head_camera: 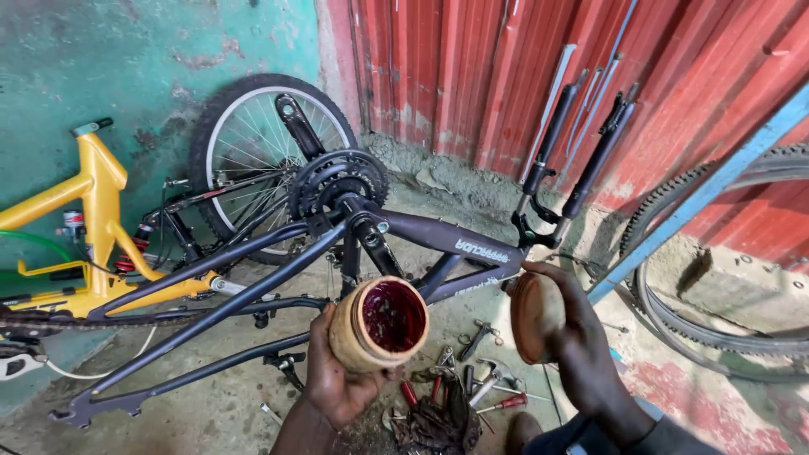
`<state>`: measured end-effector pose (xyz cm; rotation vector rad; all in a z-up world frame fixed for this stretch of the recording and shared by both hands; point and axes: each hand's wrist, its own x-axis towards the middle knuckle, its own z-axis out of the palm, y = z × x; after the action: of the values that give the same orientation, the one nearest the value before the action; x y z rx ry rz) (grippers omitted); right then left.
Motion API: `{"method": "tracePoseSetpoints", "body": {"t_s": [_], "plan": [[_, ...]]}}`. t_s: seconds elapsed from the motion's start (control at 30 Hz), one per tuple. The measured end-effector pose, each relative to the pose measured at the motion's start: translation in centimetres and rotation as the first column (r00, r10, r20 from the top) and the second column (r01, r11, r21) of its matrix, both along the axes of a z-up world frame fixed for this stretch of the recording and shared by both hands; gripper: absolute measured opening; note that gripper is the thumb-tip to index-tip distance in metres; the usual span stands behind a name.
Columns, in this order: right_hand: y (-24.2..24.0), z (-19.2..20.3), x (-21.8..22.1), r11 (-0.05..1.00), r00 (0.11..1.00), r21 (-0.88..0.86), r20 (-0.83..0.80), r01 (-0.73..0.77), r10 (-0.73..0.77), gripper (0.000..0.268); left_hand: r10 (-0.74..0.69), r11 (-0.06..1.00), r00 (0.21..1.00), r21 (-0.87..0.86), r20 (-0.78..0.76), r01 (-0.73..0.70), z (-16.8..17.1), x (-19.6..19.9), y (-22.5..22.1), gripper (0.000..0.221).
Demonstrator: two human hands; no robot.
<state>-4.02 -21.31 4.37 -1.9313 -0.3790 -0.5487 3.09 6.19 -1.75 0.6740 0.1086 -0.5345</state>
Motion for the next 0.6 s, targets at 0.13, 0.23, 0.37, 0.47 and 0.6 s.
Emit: {"method": "tracePoseSetpoints", "body": {"t_s": [0.13, 0.23, 0.37, 0.47, 0.6], "plan": [[1.7, -3.2, 0.4, 0.600, 0.789, 0.744, -0.544, 0.295, 0.286, 0.048, 0.035, 0.994, 0.999, -0.104, -0.010, -0.036, 0.8, -0.9, -0.7, 0.084], [2.4, -4.5, 0.2, 0.613, 0.762, 0.745, -0.551, 0.265, 0.340, 0.043, 0.049, 0.984, 0.997, -0.172, 0.064, -0.037, 0.8, -0.8, -2.0, 0.080], [1.1, 1.6, -0.6, 0.927, 0.837, 0.351, -0.541, 0.130, 0.087, 0.065, 0.026, 0.993, 0.997, -0.112, -0.073, -0.034, 5.3, -1.8, -5.5, 0.089], [-2.8, 2.9, -0.2, 0.919, 0.820, 0.389, -0.501, -0.072, 0.276, 0.082, -0.049, 0.999, 0.997, 0.007, -0.053, 0.050, 5.7, -0.6, -9.5, 0.085], [-9.6, -2.0, 1.2, 0.863, 0.858, 0.505, -0.448, 0.010, 0.252, 0.071, -0.126, 0.984, 0.992, 0.129, 0.015, 0.123, -1.4, 3.9, -16.7, 0.060]]}}
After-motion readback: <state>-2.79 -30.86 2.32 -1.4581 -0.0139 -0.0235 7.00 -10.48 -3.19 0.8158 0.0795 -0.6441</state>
